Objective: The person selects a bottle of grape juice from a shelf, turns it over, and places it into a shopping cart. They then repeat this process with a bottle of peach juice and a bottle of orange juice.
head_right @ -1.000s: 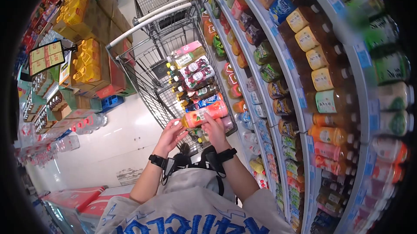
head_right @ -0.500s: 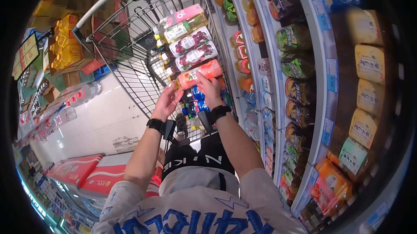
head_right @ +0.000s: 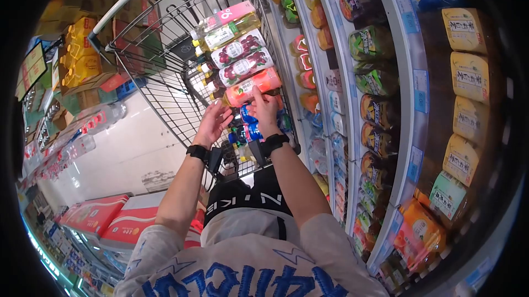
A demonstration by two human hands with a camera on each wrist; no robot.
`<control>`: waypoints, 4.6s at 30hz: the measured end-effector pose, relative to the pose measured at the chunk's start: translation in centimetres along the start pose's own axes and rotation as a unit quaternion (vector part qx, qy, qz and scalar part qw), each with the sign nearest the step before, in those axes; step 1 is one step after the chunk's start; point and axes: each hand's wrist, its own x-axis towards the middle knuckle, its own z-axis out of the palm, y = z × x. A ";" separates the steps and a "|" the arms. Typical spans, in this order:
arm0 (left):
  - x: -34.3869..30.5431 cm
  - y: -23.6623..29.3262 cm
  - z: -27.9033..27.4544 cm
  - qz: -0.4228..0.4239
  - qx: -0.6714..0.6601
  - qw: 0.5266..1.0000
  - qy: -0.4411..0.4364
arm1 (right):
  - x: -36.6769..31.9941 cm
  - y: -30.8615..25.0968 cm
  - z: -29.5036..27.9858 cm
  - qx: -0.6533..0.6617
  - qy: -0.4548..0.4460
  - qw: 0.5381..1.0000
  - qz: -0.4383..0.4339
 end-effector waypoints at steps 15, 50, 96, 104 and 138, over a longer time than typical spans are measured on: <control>-15.3 -0.5 -9.5 -0.028 0.245 0.961 -0.123 | -17.2 9.0 -4.5 -0.040 -0.060 0.997 0.021; -40.6 -28.4 0.3 -0.120 0.530 0.720 -0.431 | -53.8 28.8 -28.8 0.283 0.061 0.942 -0.168; -39.8 -33.5 32.1 0.437 0.458 0.468 -0.617 | -46.7 -3.6 -42.1 -0.138 0.502 0.755 -0.398; -41.8 -32.8 31.8 0.326 0.453 0.516 -0.649 | -48.0 -2.4 -42.0 -0.106 0.487 0.770 -0.399; -47.4 -30.2 25.7 -0.024 0.297 0.687 -0.662 | -56.0 7.9 -37.4 0.293 0.089 0.779 -0.547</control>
